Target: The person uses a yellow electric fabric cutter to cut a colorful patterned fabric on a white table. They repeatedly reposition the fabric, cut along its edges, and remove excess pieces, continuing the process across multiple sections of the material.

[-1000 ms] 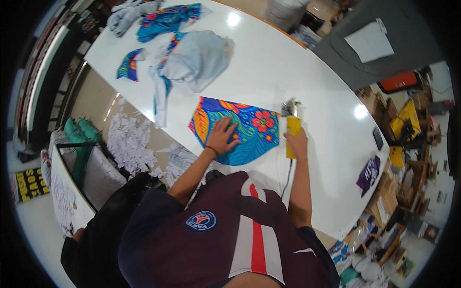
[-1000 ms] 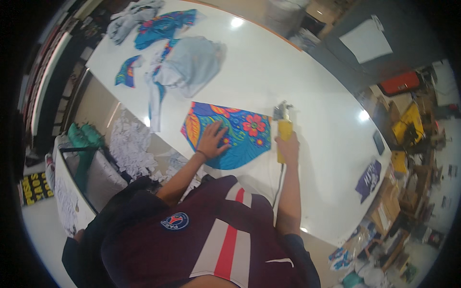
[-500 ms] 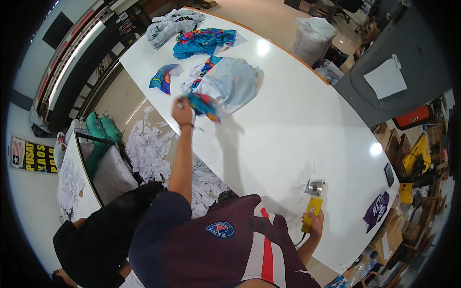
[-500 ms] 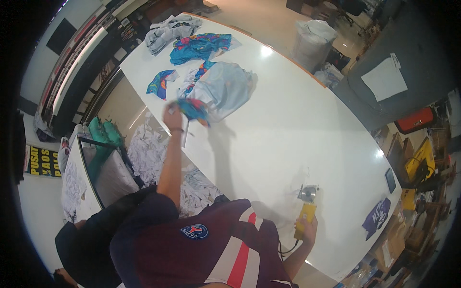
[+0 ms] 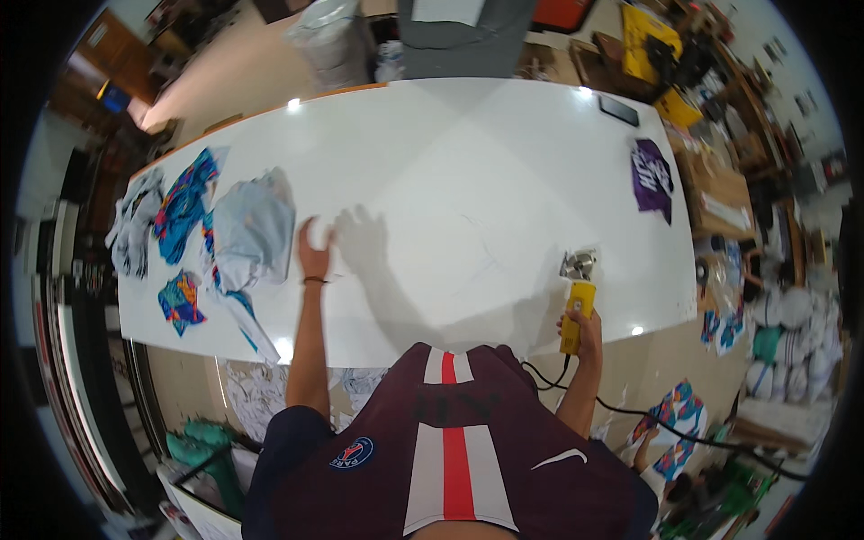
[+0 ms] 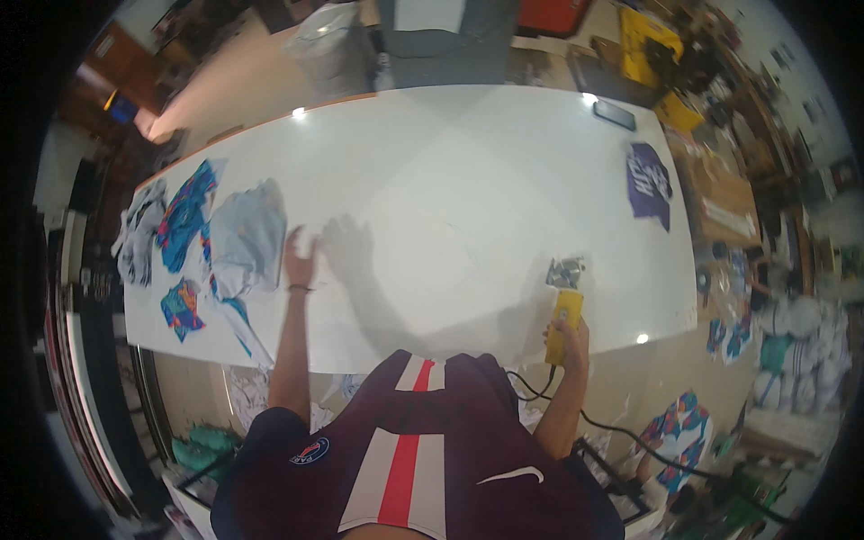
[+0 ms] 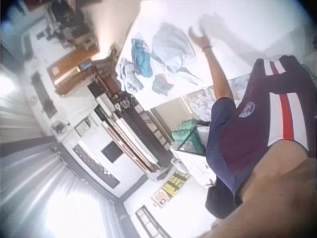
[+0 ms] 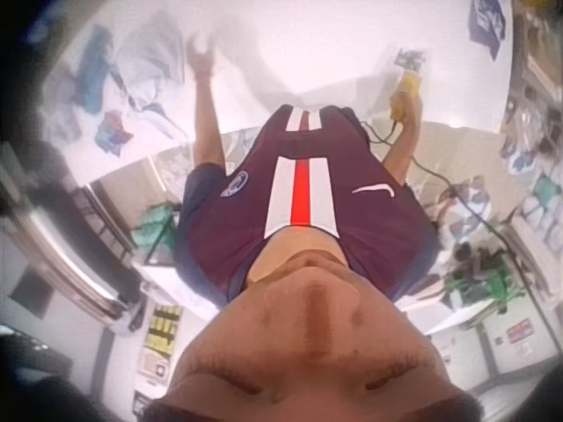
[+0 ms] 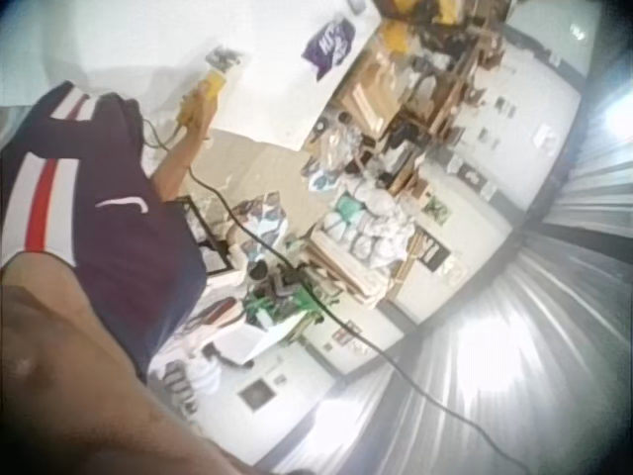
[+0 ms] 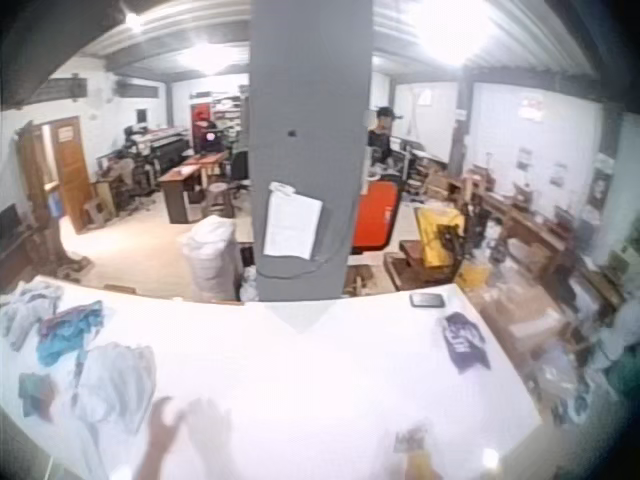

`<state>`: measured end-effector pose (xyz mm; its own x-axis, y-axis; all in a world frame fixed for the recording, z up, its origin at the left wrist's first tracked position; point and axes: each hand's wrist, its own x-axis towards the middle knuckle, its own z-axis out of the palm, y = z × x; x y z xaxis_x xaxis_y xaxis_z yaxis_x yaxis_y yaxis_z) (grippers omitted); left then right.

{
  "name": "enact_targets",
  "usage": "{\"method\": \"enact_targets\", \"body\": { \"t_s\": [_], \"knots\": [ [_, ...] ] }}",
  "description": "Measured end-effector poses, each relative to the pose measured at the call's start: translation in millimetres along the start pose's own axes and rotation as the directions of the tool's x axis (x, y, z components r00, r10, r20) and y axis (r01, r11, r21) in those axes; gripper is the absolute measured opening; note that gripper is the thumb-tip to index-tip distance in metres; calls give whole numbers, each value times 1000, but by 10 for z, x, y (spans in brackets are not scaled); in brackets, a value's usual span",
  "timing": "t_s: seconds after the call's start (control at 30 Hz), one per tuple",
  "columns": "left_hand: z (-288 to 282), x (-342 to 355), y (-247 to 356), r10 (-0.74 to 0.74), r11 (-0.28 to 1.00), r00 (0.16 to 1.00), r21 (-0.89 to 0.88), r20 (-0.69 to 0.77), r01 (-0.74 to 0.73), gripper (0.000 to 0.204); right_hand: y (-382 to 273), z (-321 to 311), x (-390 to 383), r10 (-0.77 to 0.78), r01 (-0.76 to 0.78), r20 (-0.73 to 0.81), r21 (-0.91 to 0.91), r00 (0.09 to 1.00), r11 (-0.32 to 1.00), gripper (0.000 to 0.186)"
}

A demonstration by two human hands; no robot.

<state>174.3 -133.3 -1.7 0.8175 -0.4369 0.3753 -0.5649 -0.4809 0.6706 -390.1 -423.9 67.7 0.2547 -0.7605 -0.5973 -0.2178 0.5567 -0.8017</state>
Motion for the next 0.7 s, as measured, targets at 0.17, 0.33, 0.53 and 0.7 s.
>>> {"method": "enact_targets", "body": {
  "t_s": [0.17,0.33,0.53,0.7],
  "knots": [
    [1274,-511,1530,273,944,772,-5,574,-330,89,108,-57,64,6,-6,-6,29,1000,1000,41],
    [1605,-848,2159,285,827,406,-9,868,-562,89,70,59,97,79,-79,5,102,997,992,39],
    [1002,-1382,1794,437,675,208,-167,875,-719,74,117,78,231,117,-121,38,139,992,983,36],
    [-72,-1947,939,465,800,307,-245,830,-549,54,83,74,345,106,-108,31,69,994,992,35]
  ]
}}
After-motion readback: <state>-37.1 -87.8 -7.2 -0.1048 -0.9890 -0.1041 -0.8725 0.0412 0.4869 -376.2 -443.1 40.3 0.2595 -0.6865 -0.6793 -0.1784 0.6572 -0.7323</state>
